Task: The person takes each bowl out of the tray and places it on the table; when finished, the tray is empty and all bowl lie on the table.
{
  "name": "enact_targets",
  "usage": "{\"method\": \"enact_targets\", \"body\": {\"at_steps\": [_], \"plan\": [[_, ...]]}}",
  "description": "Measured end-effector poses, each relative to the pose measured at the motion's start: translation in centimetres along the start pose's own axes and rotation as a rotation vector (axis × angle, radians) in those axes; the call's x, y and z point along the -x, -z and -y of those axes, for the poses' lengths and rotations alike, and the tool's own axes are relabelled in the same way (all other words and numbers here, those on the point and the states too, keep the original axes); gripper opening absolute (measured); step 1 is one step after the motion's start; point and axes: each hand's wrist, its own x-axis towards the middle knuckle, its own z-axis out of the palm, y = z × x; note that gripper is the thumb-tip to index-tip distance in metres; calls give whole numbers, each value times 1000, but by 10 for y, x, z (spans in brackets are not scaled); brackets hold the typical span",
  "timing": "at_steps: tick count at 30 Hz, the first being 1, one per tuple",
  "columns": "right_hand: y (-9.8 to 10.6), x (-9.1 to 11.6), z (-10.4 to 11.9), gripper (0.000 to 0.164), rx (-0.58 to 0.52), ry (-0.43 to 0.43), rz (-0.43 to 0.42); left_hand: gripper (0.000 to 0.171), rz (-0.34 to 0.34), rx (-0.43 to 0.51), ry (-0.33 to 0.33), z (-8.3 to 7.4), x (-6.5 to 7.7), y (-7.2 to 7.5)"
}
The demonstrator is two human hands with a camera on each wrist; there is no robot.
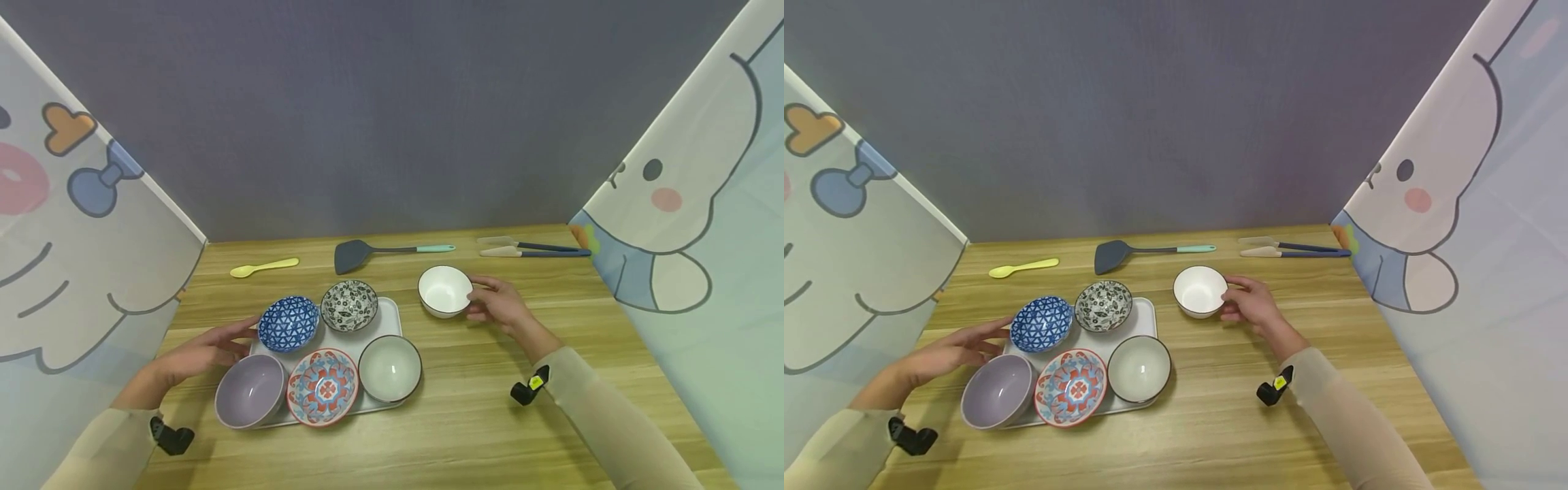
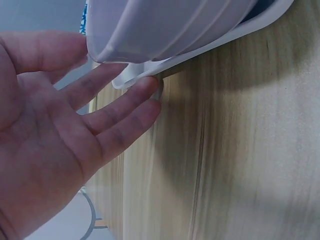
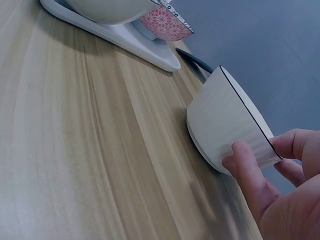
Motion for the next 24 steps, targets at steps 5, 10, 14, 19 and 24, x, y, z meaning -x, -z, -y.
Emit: {"method": "enact_targets", "body": {"at_steps": [5, 10, 14, 19, 24], "plan": [[0, -2, -5, 63, -5, -9, -8, 84, -36, 24, -28, 3, 5, -1], [2, -2, -9, 62, 15, 7, 19, 86, -109, 59, -16, 4, 11, -4], [4, 1, -6, 63, 139, 49, 27, 85, -166, 102, 17, 11, 11, -6], [6, 3, 10, 65, 375, 171, 3, 82, -244, 119, 71, 20, 5, -8], [-1, 8, 37, 59, 552, 305, -13, 78, -293, 101, 109, 24, -2, -9]]}}
